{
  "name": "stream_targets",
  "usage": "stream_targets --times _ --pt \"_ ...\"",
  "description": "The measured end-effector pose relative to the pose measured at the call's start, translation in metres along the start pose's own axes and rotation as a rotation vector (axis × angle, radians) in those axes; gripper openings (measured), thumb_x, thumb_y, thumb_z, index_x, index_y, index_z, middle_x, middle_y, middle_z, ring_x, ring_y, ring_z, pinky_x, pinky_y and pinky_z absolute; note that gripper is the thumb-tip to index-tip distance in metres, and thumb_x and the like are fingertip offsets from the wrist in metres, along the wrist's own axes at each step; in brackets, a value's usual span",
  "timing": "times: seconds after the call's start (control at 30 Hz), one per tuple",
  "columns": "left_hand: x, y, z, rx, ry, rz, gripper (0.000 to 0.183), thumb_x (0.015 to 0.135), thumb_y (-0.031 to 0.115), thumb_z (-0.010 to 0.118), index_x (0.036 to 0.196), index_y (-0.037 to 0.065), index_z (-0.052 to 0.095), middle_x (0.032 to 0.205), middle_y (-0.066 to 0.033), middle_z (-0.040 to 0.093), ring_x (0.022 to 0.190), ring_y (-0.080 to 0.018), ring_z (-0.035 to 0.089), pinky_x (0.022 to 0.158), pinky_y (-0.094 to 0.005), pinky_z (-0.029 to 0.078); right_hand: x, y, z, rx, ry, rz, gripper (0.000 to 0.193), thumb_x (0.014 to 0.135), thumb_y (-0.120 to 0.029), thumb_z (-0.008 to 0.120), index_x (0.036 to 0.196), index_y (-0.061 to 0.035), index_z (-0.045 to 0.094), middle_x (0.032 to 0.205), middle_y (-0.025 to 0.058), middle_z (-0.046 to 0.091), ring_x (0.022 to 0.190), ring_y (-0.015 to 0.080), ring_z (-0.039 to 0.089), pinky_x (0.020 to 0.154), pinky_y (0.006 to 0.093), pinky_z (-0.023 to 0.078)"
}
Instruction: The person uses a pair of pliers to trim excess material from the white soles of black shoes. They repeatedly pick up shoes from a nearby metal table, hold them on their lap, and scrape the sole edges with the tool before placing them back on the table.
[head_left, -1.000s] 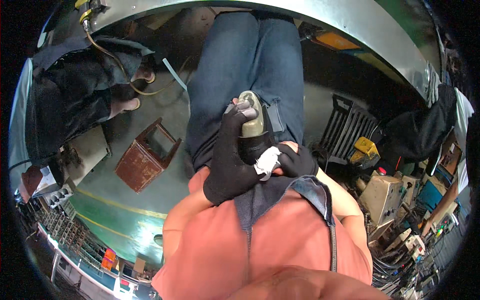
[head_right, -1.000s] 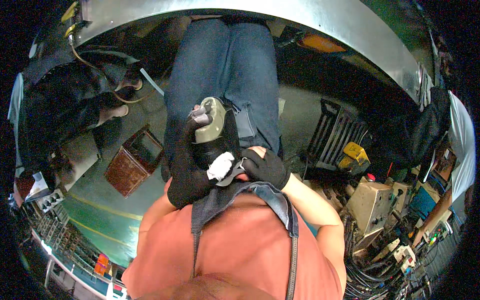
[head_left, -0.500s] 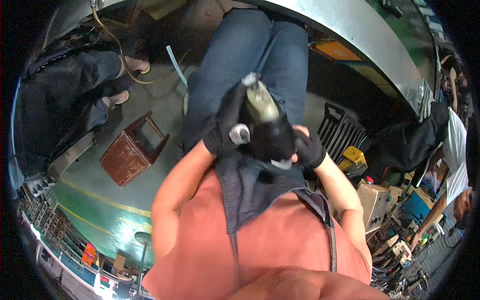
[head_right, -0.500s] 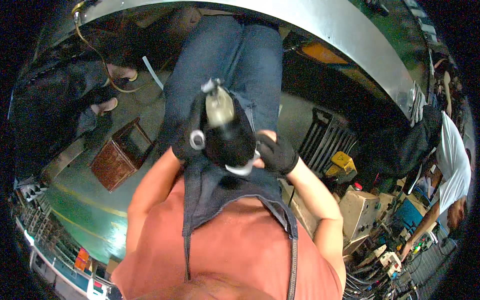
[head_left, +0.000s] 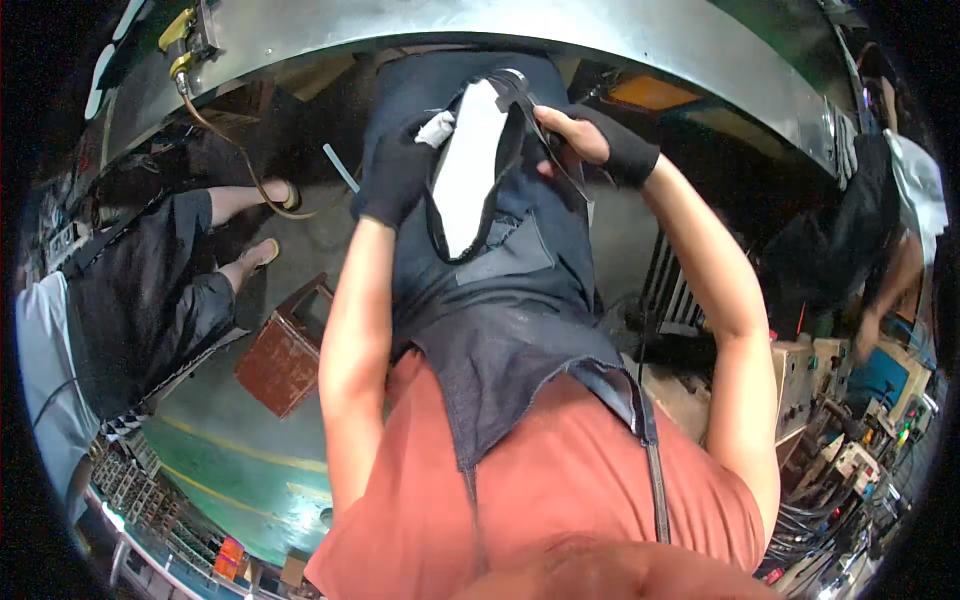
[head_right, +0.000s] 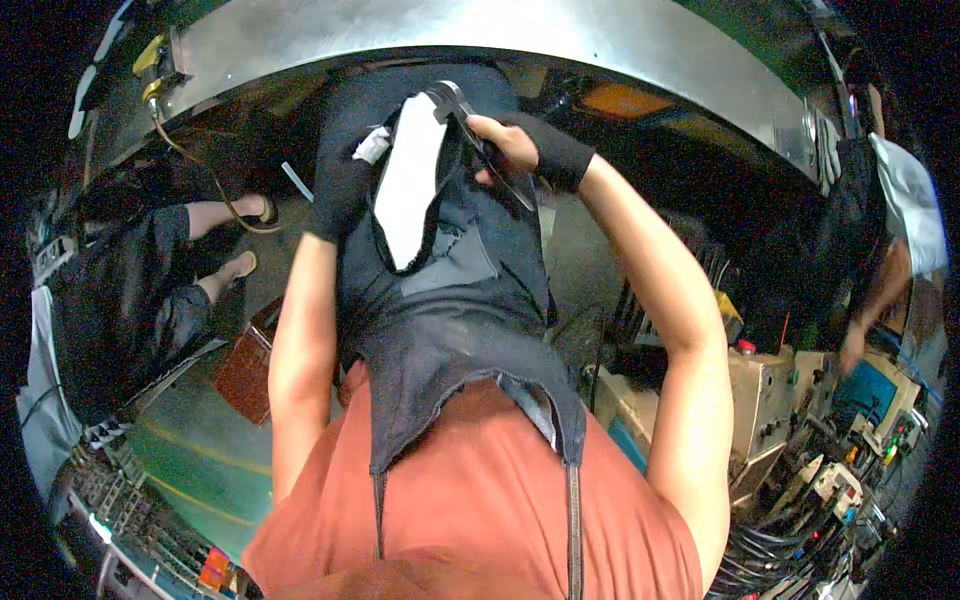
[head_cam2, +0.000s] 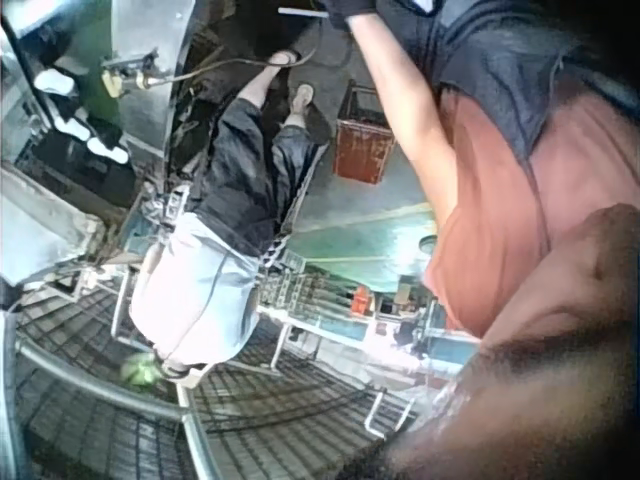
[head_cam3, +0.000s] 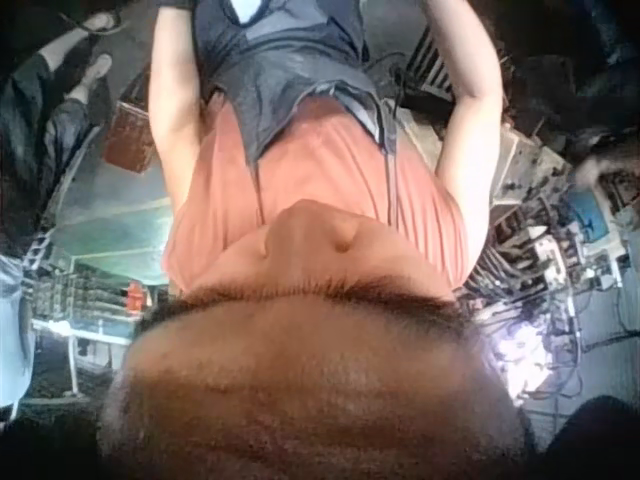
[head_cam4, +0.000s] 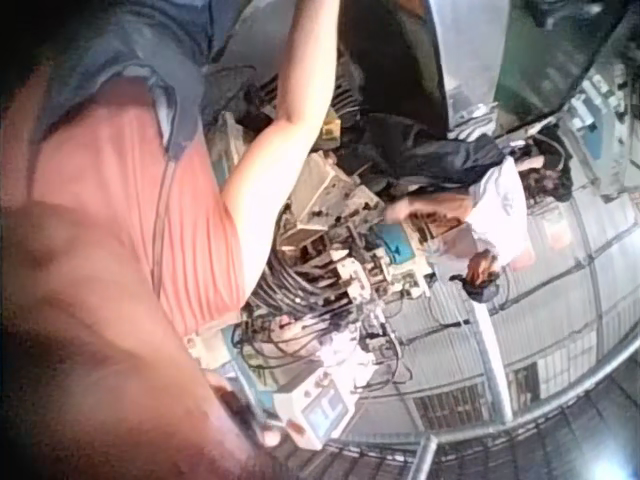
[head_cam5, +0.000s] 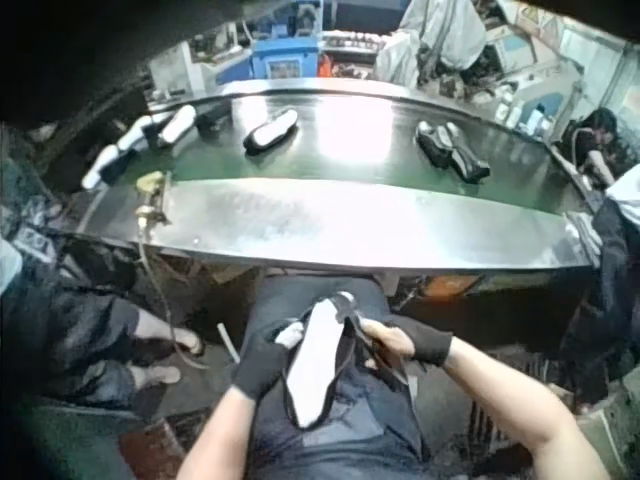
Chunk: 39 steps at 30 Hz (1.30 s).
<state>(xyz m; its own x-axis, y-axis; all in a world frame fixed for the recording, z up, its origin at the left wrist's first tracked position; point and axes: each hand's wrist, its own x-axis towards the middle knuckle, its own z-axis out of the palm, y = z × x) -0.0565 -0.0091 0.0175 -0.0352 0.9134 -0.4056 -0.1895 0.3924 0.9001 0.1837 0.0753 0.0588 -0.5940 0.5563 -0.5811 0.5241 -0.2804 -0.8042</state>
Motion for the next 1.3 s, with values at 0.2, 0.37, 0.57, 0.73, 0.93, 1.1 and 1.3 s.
stream_targets --times 0.2,0.37,0.57,0.73,0.93,1.1,1.3 --pt "-0.052 -0.038 0.047 0.531 0.204 0.296 0.066 0.08 0.022 0.067 0.133 -0.004 0.039 0.134 -0.0222 0.045 0.125 -0.0295 0.044 0.102 -0.034 0.035 -0.009 -0.034 0.007 -0.782 -0.196 -0.144 0.049 0.094 -0.042 0.045 0.084 0.0012 0.064 0.068 0.0142 0.062 0.06 0.0193 0.057 0.059 0.0343 0.046" --pt "-0.039 -0.043 0.034 0.627 0.049 0.372 0.07 0.077 0.02 0.07 0.135 -0.004 0.037 0.133 -0.0215 0.046 0.125 -0.0276 0.045 0.103 -0.0326 0.035 -0.002 0.023 0.025 -0.951 0.206 -0.427 0.049 0.093 -0.039 0.044 0.072 0.0018 0.062 0.067 0.0237 0.058 0.061 0.0409 0.058 0.058 0.0436 0.047" --pt "0.027 -0.033 0.053 0.614 0.184 -0.094 0.05 0.096 0.036 0.041 0.124 -0.005 0.044 0.115 -0.0276 0.054 0.109 -0.0352 0.055 0.086 -0.0387 0.044 -0.023 0.015 -0.01 0.023 -0.358 0.336 0.065 0.089 -0.058 0.044 0.09 0.005 0.061 0.075 0.0102 0.068 0.061 0.0226 0.066 0.054 0.0329 0.051" --pt "0.022 -0.032 0.069 0.983 0.247 0.216 0.049 0.092 0.033 0.042 0.124 -0.004 0.035 0.12 -0.0342 0.046 0.107 -0.048 0.049 0.085 -0.0504 0.043 -0.036 -0.064 -0.032 -1.241 -0.311 0.034 0.062 0.095 -0.047 0.037 0.066 0.0013 0.062 0.059 0.0155 0.06 0.053 0.0253 0.061 0.057 0.0366 0.05" --pt "0.023 -0.06 0.025 0.664 -0.015 0.386 0.064 0.084 0.03 0.06 0.131 -0.001 0.031 0.125 -0.0275 0.047 0.116 -0.0389 0.047 0.095 -0.0417 0.04 -0.058 -0.044 0.037 -0.538 0.221 -0.808 0.038 0.096 -0.032 0.044 0.083 0.0014 0.056 0.071 0.0218 0.056 0.059 0.0281 0.053 0.057 0.0385 0.043" --pt "-0.09 -0.082 0.039 0.159 0.07 0.275 0.062 0.088 0.032 0.058 0.134 -0.003 0.034 0.124 -0.0201 0.049 0.117 -0.0242 0.047 0.097 -0.0348 0.039 -0.06 0.042 0.066 -0.275 0.041 -0.163 0.049 0.097 -0.042 0.038 0.086 0.0015 0.057 0.068 0.012 0.056 0.06 0.0216 0.055 0.058 0.0343 0.044" --pt "-0.089 -0.067 0.069 0.259 0.365 -0.274 0.037 0.093 0.033 0.048 0.103 -0.001 0.058 0.086 -0.0155 0.065 0.079 -0.0225 0.063 0.071 -0.0365 0.048 -0.096 0.074 0.07 -0.013 -0.037 0.19 0.046 0.097 -0.043 0.037 0.083 -0.003 0.056 0.063 0.0004 0.05 0.055 0.0084 0.051 0.051 0.0245 0.042"
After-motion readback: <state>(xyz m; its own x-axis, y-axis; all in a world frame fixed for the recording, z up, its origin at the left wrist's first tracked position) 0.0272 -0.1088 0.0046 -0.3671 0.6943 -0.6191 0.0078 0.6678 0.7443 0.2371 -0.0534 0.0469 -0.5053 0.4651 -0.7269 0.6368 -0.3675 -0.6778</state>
